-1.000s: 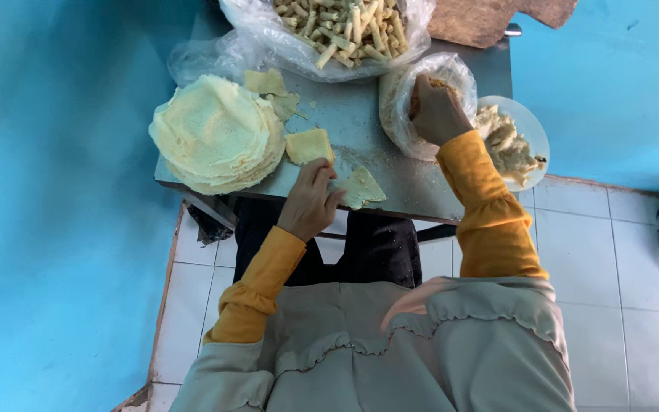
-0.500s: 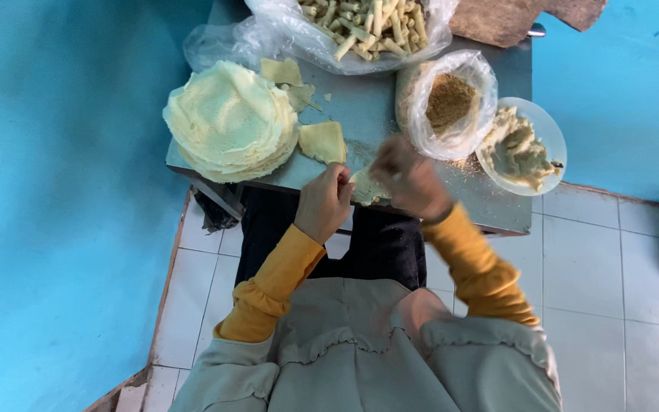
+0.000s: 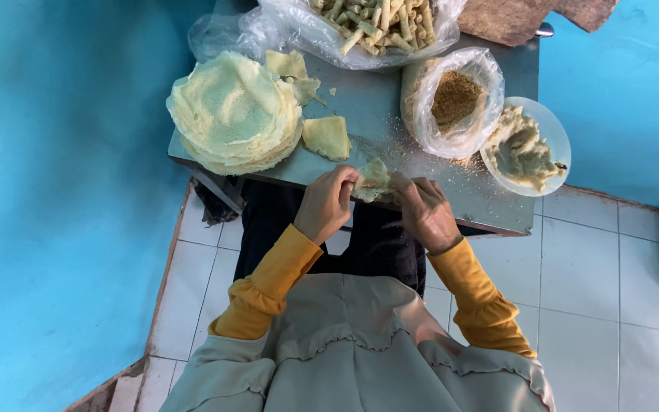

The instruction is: The person sits at a small metal table and tears pieces from flat dough sheets, then rolls and shapes each piece by hand into thin stick shapes. The shaped dough sticks are placed into a plastic bag with other finished sticks, and the person reaches into the bag of dough sheets to get more material.

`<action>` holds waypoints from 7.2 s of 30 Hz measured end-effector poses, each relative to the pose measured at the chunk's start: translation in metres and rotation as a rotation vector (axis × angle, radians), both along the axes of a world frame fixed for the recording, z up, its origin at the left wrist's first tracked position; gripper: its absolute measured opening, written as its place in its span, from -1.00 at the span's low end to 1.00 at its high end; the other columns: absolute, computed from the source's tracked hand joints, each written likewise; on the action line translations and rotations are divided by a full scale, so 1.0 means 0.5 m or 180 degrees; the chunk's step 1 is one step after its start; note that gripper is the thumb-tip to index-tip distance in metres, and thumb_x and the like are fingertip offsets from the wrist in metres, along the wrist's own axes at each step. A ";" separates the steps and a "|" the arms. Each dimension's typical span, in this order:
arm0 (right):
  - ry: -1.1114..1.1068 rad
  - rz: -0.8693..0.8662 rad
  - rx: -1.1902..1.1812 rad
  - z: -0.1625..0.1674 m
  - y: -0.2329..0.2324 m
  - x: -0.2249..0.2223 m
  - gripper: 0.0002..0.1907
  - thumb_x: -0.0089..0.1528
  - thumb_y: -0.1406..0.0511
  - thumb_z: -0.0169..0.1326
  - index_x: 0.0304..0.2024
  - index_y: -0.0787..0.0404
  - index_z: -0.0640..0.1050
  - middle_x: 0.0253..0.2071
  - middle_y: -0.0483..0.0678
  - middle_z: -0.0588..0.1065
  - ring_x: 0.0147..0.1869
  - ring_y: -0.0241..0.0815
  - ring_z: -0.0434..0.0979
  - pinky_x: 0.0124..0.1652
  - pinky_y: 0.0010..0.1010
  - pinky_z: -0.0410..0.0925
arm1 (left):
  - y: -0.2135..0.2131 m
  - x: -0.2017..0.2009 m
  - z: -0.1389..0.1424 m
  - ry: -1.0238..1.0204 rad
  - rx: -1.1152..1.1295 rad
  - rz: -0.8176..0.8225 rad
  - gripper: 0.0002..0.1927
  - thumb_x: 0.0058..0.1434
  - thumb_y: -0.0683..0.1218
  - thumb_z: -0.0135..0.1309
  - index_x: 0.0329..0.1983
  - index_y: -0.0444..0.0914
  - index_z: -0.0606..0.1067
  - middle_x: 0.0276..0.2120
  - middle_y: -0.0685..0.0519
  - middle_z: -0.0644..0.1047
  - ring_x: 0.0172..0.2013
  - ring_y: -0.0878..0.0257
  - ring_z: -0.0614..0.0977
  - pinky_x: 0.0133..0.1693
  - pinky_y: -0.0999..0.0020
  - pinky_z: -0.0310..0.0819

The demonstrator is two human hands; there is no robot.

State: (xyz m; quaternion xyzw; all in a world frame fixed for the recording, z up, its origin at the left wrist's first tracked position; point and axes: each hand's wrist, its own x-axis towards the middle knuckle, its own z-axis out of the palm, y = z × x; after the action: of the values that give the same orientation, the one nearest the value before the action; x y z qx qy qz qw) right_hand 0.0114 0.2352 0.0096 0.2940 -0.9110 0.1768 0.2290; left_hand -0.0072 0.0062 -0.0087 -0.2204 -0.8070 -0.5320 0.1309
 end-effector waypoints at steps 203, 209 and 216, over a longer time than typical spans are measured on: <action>-0.1617 0.1260 -0.4949 0.158 -0.205 -0.394 -0.06 0.01 0.38 0.27 0.41 0.22 0.17 0.23 0.24 0.42 0.30 0.19 0.52 0.32 0.06 0.48 | -0.318 -0.195 0.020 0.0308 -0.0028 0.2051 -0.64 0.42 -0.20 -0.01 0.27 -0.30 0.38 0.18 -0.19 0.45 0.16 -0.12 0.50 0.09 0.07 0.48; -0.1795 0.1500 -0.5183 0.172 -0.090 -0.236 -0.80 0.19 0.25 0.11 -0.22 0.24 0.50 0.02 0.08 0.54 0.18 0.03 0.54 0.09 -0.21 0.46 | -0.318 -0.337 0.120 0.1224 -0.0954 0.2776 -0.46 0.27 0.02 0.21 0.25 -0.29 0.40 0.13 -0.20 0.48 0.14 -0.21 0.46 0.15 -0.11 0.33; -0.1868 0.0849 -0.5865 0.154 -0.026 -0.176 -0.63 0.15 0.35 0.16 0.00 0.35 0.56 0.07 0.05 0.54 0.19 -0.03 0.53 0.28 -0.18 0.45 | -0.275 -0.411 0.162 -0.0251 -0.1132 0.2705 -0.83 0.25 -0.04 0.19 -0.12 -0.13 0.53 -0.07 -0.08 0.56 0.06 -0.09 0.48 0.15 -0.07 0.30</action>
State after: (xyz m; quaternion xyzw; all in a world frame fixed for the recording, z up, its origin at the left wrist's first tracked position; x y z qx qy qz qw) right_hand -0.0765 0.2224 0.0867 0.0448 -0.3959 0.9104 0.1113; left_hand -0.2125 -0.1313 0.0723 0.1314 -0.9089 -0.2925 0.2667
